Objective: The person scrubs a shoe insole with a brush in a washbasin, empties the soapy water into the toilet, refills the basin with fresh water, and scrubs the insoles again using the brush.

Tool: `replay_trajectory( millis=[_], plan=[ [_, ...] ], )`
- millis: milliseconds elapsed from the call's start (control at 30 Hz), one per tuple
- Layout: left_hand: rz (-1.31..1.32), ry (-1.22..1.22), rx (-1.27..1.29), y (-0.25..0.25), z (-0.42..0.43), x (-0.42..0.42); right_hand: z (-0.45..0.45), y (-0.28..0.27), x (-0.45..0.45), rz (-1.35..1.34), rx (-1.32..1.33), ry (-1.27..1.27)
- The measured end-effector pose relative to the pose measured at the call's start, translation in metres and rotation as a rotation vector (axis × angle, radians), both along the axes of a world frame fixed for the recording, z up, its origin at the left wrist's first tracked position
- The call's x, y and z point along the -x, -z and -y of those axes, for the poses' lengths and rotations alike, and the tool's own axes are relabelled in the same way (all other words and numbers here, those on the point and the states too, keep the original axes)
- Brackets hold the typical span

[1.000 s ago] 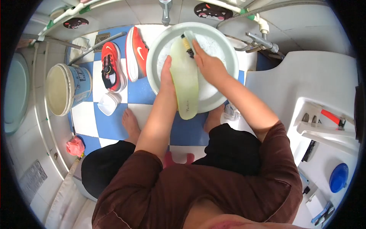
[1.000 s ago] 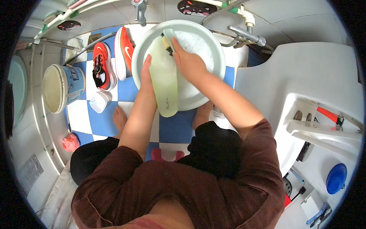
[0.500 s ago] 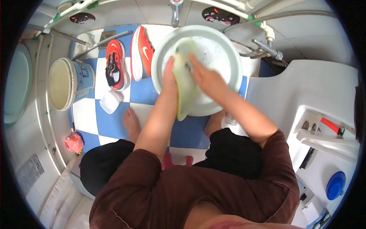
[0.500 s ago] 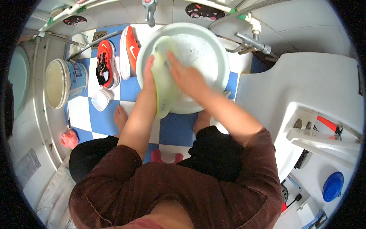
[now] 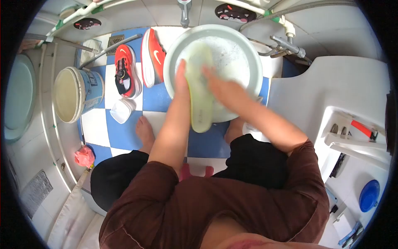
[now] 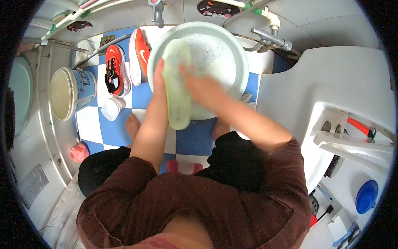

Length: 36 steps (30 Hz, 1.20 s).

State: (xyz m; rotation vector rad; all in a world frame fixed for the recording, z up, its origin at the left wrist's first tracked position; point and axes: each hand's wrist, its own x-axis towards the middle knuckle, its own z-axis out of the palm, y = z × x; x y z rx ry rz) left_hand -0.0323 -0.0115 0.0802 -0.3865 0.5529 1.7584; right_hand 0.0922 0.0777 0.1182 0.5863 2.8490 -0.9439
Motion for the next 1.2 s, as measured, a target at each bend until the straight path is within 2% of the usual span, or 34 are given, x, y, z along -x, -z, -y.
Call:
replay_trajectory(
  millis=[33,133,167,267,300,400,433,500,567,667,733,767,833,933,967,1067,1100,1167,1200],
  plan=[
    [-0.061,0.001,-0.045,0.016,0.004,0.015,0.022,0.002,-0.007,-0.068,-0.002,-0.103],
    [-0.088,-0.036,0.158,0.046,0.000,0.009,-0.007,-0.008,0.019,0.352,0.039,-0.049],
    [-0.263,0.016,0.276,0.040,-0.001,-0.002,-0.021,-0.003,0.025,0.304,0.004,0.022],
    [-0.195,-0.067,0.042,0.041,-0.001,-0.002,-0.007,0.008,0.001,0.091,0.105,-0.066],
    [0.050,0.005,-0.253,0.051,0.005,0.012,0.015,-0.003,-0.003,0.241,0.021,-0.149],
    [0.013,-0.055,-0.097,0.045,0.004,0.010,0.015,-0.004,0.003,0.262,0.047,-0.185],
    [-0.022,-0.103,0.051,0.028,-0.005,-0.001,-0.002,0.008,0.012,0.333,0.017,-0.110],
    [-0.020,-0.070,0.042,0.056,-0.010,-0.014,-0.028,0.014,0.018,0.294,-0.030,-0.002],
    [0.024,-0.040,0.022,0.049,-0.016,-0.018,-0.040,0.018,0.021,0.228,-0.064,0.078],
    [0.061,-0.024,-0.140,0.060,-0.014,-0.012,-0.043,0.032,0.023,0.158,-0.049,0.134],
    [0.113,-0.024,-0.055,0.047,-0.012,-0.016,-0.046,0.027,0.025,0.202,-0.018,0.179],
    [0.137,-0.021,-0.014,0.040,-0.011,-0.016,-0.037,0.033,0.017,0.139,-0.023,0.132],
    [0.008,-0.054,-0.036,0.030,-0.008,-0.010,-0.009,0.045,0.000,0.011,-0.041,0.030],
    [-0.054,-0.034,0.029,0.042,-0.014,-0.015,-0.013,0.026,0.005,0.185,0.005,0.041],
    [-0.050,-0.009,0.073,0.046,-0.016,-0.023,-0.034,0.000,0.020,0.344,0.083,0.142],
    [-0.135,-0.001,-0.038,0.027,-0.026,-0.038,-0.074,0.024,0.025,-0.081,0.183,0.383],
    [-0.177,-0.029,-0.065,0.022,-0.027,-0.033,-0.072,0.020,0.026,-0.144,0.256,0.398],
    [-0.054,0.004,-0.194,0.004,-0.022,-0.014,-0.064,0.008,0.027,-0.270,0.403,0.415],
    [0.005,0.020,-0.257,-0.002,-0.020,-0.007,-0.062,0.010,0.027,-0.300,0.385,0.335]
  ],
)
